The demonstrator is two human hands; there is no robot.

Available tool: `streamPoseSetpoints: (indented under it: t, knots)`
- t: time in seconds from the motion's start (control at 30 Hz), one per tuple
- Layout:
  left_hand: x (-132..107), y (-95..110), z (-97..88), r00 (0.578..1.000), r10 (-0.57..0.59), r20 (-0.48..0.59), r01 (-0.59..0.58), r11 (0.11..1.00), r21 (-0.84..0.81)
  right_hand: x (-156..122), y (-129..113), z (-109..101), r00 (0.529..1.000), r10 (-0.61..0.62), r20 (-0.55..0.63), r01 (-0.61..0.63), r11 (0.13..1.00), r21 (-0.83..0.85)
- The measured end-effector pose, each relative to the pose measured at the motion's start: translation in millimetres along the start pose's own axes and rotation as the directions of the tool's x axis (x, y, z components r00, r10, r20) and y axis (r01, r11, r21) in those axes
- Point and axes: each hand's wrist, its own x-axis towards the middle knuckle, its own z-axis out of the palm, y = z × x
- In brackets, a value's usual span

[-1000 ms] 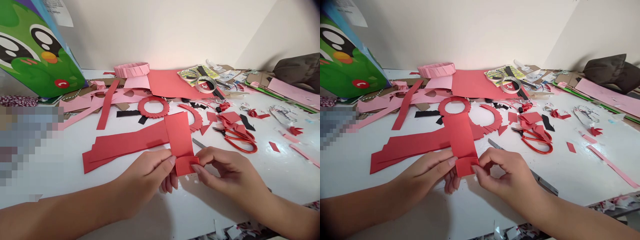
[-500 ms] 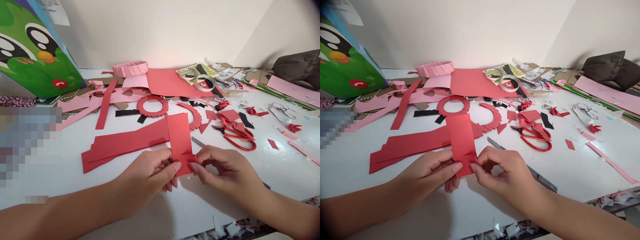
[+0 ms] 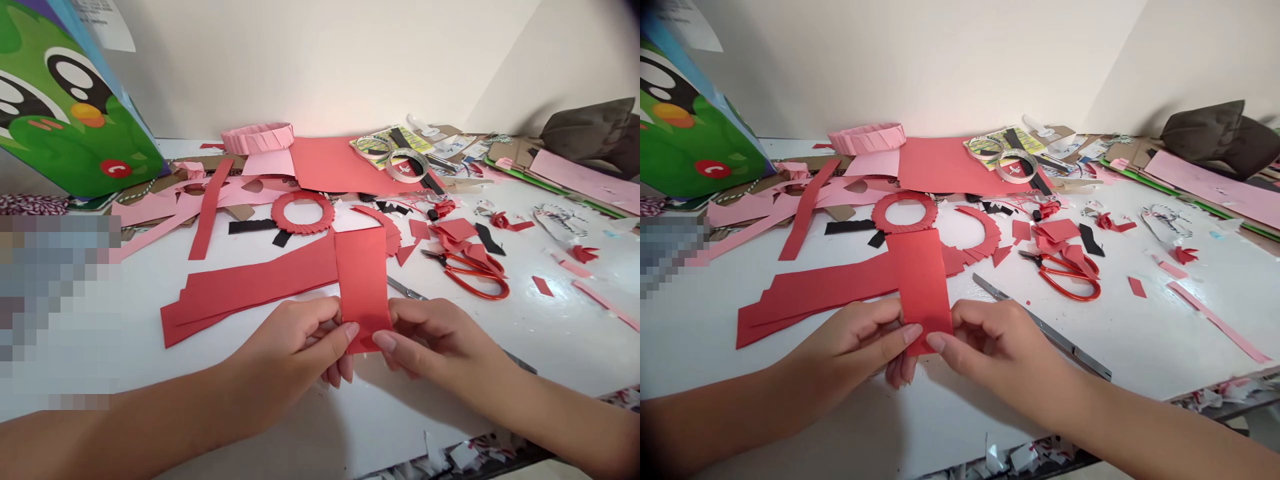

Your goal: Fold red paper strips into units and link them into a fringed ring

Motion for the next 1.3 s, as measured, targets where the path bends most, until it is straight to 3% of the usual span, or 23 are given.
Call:
streamPoseSetpoints:
  t: [0.1,0.3,0.5,0.63,0.8,1.0,1.3]
  knots:
    - [-0.3,1.1,-0.3,1.0,-0.012,0.004,0.012,1.0,0.026,-0.5,-2.7,-1.0,1.0,-0.024,0.012,0.026,0.993,-0.114]
    - [-2.0,2.7,-1.9,0.997,-0.007,0.077,-0.002,0.993,0.114,-1.3,-2.1,-0.2,0.998,-0.067,-0.013,0.065,0.99,-0.127]
    - [-1.6,3.0,-4.5,0.991,0.016,0.131,-0.041,0.981,0.191,2.2,-1.3,-0.5,0.999,-0.053,0.01,0.053,0.996,-0.065]
    - [-0.6,2.1,-6.2,0.992,0.025,0.126,-0.052,0.974,0.22,1.0,-4.8,-1.7,0.982,-0.147,0.114,0.151,0.988,-0.024]
    - [-2.6,-0.8,-6.8,0.976,0.094,0.197,-0.149,0.946,0.288,-0.6,-3.1,-1.6,0.977,-0.19,0.102,0.191,0.982,-0.006]
    - [-5.0,-2.0,-5.7,0.994,0.008,0.106,-0.028,0.982,0.184,-0.8,0.6,-1.9,0.998,-0.056,-0.024,0.057,0.998,0.035]
    - [-4.2,2.9,-4.8,0.994,-0.022,0.106,-0.001,0.978,0.211,-3.7,-1.4,-2.0,0.991,-0.136,-0.001,0.136,0.99,0.034]
